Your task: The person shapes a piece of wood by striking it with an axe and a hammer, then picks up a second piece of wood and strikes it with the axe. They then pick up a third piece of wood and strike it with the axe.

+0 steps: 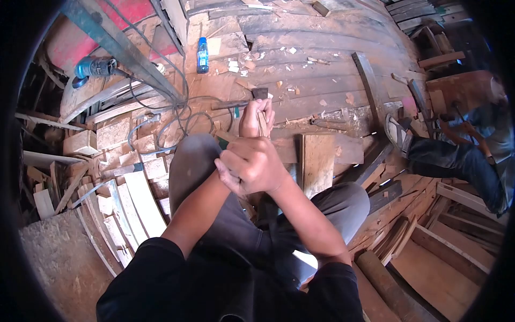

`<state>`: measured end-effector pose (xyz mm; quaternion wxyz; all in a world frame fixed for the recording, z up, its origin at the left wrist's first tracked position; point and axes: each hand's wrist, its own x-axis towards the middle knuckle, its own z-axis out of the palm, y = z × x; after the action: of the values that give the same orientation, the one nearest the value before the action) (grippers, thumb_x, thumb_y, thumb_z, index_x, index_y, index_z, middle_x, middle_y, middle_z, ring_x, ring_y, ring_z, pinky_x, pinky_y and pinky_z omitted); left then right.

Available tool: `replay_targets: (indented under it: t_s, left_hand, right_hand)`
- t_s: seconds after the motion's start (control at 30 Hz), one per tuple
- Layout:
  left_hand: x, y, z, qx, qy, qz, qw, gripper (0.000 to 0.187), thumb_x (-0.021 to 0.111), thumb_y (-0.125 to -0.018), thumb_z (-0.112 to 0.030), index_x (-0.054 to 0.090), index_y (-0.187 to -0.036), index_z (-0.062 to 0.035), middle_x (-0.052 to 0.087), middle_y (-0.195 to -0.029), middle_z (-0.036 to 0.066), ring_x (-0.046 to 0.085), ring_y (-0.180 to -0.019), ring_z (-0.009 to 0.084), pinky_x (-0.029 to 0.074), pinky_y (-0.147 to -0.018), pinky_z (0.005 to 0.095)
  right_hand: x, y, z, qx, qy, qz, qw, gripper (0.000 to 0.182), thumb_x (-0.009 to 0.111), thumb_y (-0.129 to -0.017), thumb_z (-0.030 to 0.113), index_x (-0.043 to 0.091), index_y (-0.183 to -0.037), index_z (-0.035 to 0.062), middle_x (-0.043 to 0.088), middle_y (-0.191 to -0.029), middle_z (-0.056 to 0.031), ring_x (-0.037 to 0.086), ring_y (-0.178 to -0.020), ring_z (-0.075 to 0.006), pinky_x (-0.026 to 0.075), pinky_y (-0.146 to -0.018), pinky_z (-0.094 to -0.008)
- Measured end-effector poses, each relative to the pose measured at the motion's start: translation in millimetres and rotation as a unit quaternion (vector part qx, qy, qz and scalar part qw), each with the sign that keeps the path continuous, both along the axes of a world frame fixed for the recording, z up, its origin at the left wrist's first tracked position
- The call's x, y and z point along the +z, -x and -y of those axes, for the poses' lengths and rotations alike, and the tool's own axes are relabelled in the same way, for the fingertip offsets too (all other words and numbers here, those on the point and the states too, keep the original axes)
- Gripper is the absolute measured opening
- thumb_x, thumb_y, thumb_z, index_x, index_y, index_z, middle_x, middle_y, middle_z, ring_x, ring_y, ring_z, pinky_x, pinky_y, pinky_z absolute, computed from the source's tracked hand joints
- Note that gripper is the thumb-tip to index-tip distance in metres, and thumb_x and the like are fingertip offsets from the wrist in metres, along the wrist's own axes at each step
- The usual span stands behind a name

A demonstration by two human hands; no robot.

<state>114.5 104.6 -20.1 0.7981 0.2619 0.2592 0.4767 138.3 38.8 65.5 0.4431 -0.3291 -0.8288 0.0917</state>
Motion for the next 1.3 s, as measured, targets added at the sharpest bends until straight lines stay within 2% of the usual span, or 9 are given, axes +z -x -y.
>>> replay_targets:
  t_s: [0.23, 0.3, 0.43, 0.47, 0.6, 0.67, 0.9, 1.13, 1.3]
  left_hand:
    - [3, -6, 12, 0.026, 0.054, -0.002, 0.998, 0.035, 0.042, -0.089, -0.038, 0.031, -0.065, -0.0152, 0.026, -0.054, -0.004, 0.028, -0.049, 0.0088, 0.023, -0.049, 0.0246]
    - [-8, -2, 12, -0.050, 0.103, 0.061, 0.992, 0.034, 0.043, -0.088, -0.037, 0.032, -0.065, -0.0154, 0.026, -0.054, -0.004, 0.028, -0.049, 0.0087, 0.024, -0.049, 0.0245]
    - [-5, 6, 10, -0.100, 0.133, 0.085, 0.982, 0.031, 0.044, -0.088, -0.037, 0.036, -0.066, -0.0161, 0.030, -0.054, -0.004, 0.033, -0.050, 0.0099, 0.029, -0.050, 0.0249]
    - [-19, 11, 4, -0.109, 0.129, 0.098, 0.981, 0.030, 0.044, -0.088, -0.037, 0.038, -0.067, -0.0163, 0.033, -0.056, -0.004, 0.037, -0.052, 0.0105, 0.033, -0.052, 0.0255]
    - [-25, 12, 5, -0.017, 0.129, 0.302, 0.944, 0.027, 0.045, -0.091, -0.040, 0.052, -0.082, -0.0156, 0.053, -0.076, 0.001, 0.054, -0.073, 0.0169, 0.046, -0.070, 0.0331]
    - [-29, 11, -5, -0.043, 0.082, 0.381, 0.920, 0.028, 0.044, -0.092, -0.041, 0.054, -0.087, -0.0150, 0.056, -0.083, 0.003, 0.057, -0.079, 0.0187, 0.047, -0.075, 0.0354]
    - [-27, 25, -15, -0.076, 0.068, 0.241, 0.965, 0.025, 0.041, -0.091, -0.033, 0.052, -0.080, -0.0128, 0.055, -0.083, 0.004, 0.056, -0.082, 0.0180, 0.046, -0.076, 0.0358]
    - [-28, 8, 1, 0.058, 0.065, 0.202, 0.976, 0.031, 0.041, -0.087, -0.033, 0.041, -0.063, -0.0137, 0.043, -0.063, -0.002, 0.046, -0.061, 0.0096, 0.039, -0.060, 0.0258]
    - [-20, 12, 3, 0.061, 0.164, 0.210, 0.962, 0.031, 0.042, -0.086, -0.034, 0.043, -0.063, -0.0133, 0.044, -0.063, -0.001, 0.046, -0.062, 0.0112, 0.039, -0.063, 0.0269]
  right_hand:
    - [-7, -4, -5, -0.011, -0.007, -0.056, 0.998, 0.027, 0.071, -0.068, 0.005, 0.045, -0.060, 0.0041, 0.044, -0.053, -0.0064, 0.045, -0.042, -0.0231, 0.036, -0.039, -0.0337]
    - [-4, 0, -8, 0.006, -0.049, -0.043, 0.998, 0.031, 0.074, -0.067, 0.009, 0.044, -0.059, 0.0047, 0.044, -0.053, -0.0062, 0.045, -0.042, -0.0227, 0.035, -0.040, -0.0335]
    - [0, 0, -8, -0.018, -0.063, 0.027, 0.997, 0.046, 0.080, -0.063, 0.040, 0.053, -0.069, 0.0034, 0.051, -0.066, -0.0071, 0.053, -0.057, -0.0231, 0.043, -0.056, -0.0349]
    - [2, -7, -3, -0.034, -0.025, 0.070, 0.997, 0.057, 0.080, -0.059, 0.048, 0.059, -0.085, 0.0019, 0.056, -0.084, -0.0113, 0.057, -0.078, -0.0283, 0.045, -0.073, -0.0405]
    - [-3, -26, -12, -0.104, 0.047, 0.091, 0.989, 0.076, 0.078, -0.059, 0.053, 0.058, -0.112, 0.0017, 0.053, -0.117, -0.0176, 0.051, -0.110, -0.0381, 0.039, -0.094, -0.0476]
    - [-18, -31, -15, -0.104, 0.082, 0.050, 0.990, 0.075, 0.077, -0.061, 0.053, 0.058, -0.112, 0.0019, 0.054, -0.117, -0.0171, 0.051, -0.112, -0.0384, 0.039, -0.096, -0.0479]
    - [-25, -39, -11, -0.118, 0.132, 0.006, 0.984, 0.072, 0.074, -0.065, 0.057, 0.059, -0.106, 0.0007, 0.057, -0.106, -0.0164, 0.056, -0.105, -0.0370, 0.043, -0.092, -0.0450]
    - [-30, -40, -12, -0.130, 0.174, 0.010, 0.976, 0.065, 0.072, -0.071, 0.055, 0.056, -0.099, -0.0014, 0.054, -0.094, -0.0193, 0.055, -0.092, -0.0407, 0.045, -0.085, -0.0443]
    - [-41, -37, -16, -0.153, 0.141, 0.014, 0.978, 0.058, 0.071, -0.074, 0.048, 0.054, -0.098, -0.0020, 0.052, -0.092, -0.0204, 0.053, -0.090, -0.0419, 0.044, -0.082, -0.0458]
